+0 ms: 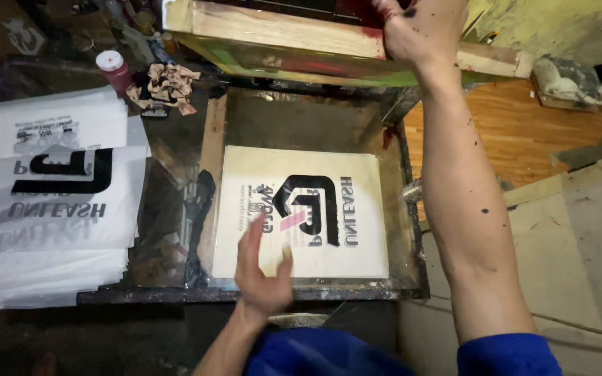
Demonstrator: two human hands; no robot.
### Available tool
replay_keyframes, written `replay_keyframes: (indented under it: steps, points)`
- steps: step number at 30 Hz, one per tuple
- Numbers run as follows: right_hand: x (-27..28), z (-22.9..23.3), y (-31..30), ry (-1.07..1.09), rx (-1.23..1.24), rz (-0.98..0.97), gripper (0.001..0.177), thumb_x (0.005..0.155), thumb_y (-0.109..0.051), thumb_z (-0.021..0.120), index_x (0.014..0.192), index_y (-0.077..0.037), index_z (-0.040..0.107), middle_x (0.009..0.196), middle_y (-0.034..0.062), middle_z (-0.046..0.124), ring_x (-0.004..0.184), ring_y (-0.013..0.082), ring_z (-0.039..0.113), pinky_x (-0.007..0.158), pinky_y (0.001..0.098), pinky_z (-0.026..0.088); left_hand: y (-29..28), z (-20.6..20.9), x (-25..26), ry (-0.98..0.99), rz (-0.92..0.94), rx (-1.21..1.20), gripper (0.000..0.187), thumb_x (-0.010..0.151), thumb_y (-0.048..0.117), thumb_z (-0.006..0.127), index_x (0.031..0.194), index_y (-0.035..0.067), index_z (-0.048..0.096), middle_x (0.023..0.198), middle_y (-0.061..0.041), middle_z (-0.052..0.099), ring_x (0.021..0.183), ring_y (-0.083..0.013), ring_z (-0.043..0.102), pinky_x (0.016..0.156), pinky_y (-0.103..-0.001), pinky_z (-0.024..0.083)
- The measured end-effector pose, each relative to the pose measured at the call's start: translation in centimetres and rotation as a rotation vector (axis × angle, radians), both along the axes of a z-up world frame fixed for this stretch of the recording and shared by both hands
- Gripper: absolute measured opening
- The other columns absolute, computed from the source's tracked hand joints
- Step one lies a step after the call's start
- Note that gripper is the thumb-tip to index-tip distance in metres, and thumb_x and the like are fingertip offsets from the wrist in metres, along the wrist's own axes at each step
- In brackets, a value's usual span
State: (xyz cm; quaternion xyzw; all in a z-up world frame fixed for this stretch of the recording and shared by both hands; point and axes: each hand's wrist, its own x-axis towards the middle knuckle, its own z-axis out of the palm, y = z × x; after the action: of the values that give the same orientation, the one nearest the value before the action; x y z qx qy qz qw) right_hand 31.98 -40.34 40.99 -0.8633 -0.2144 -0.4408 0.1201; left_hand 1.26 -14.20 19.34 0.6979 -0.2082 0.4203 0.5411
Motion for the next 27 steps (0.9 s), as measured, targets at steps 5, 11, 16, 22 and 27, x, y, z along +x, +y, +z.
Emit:
replay_keyframes:
  steps: [5, 11, 16, 22, 27]
  points:
    - [1.0, 0.0, -0.1, 0.059, 0.077, -0.094, 0.027, 0.099, -0.031, 0.095, 0.103, -0.012, 0.076, 0.094, 0.0067, 0.076, 0.085, 0.0288, 0.072, 0.062, 0.0485, 0.054, -0.5, 12.3, 0.2, -0.018, -0.035, 0.010, 0.059, 0.100, -0.004, 0.068, 0.151, -0.005, 0.039, 0.146, -0.026, 0.056, 0.140, -0.0438, 0.059, 0.121, -0.047, 0.057]
    - [-3.1, 2.2, 3.0, 0.123, 0.145, -0.040, 0.048, 0.080, -0.013, 0.094, 0.123, -0.013, 0.072, 0.109, 0.0112, 0.081, 0.094, 0.0320, 0.074, 0.076, 0.0444, 0.058, -3.2, 17.0, -4.9, -0.081, -0.093, 0.024, 0.037, 0.095, 0.002, 0.069, 0.128, -0.001, 0.053, 0.120, -0.020, 0.065, 0.115, -0.0384, 0.068, 0.100, -0.043, 0.063]
    - [-11.2, -3.6, 3.7, 0.056, 0.084, 0.108, 0.055, 0.079, -0.008, 0.069, 0.134, -0.003, 0.064, 0.129, 0.0197, 0.073, 0.116, 0.0414, 0.070, 0.098, 0.0511, 0.054, 0.4, 2.5, -4.8, -0.061, -0.134, 0.053, 0.020, 0.092, 0.007, 0.070, 0.109, 0.002, 0.064, 0.099, -0.016, 0.073, 0.094, -0.0340, 0.076, 0.082, -0.039, 0.069]
    - [-22.2, -19.4, 4.8, -0.059, 0.069, 0.276, 0.018, 0.097, -0.007, 0.045, 0.099, -0.006, 0.062, 0.074, 0.0085, 0.062, 0.063, 0.0290, 0.063, 0.059, 0.0422, 0.061, 9.3, -12.4, 1.5, 0.676, -0.162, -0.581, 0.050, 0.083, 0.000, 0.087, 0.124, 0.006, 0.060, 0.123, -0.014, 0.076, 0.088, -0.0155, 0.076, 0.066, -0.023, 0.054]
    - [-19.4, -29.5, 6.1, 0.680, -0.109, -0.133, 0.039, 0.091, -0.021, 0.069, 0.130, -0.025, 0.065, 0.133, 0.0029, 0.071, 0.112, 0.0232, 0.067, 0.089, 0.0387, 0.041, 12.9, -18.5, -0.8, 1.436, 0.307, 0.133, 0.066, 0.067, 0.069, 0.091, 0.088, 0.015, 0.061, 0.065, -0.006, 0.062, 0.064, -0.0284, 0.062, 0.069, -0.043, 0.047]
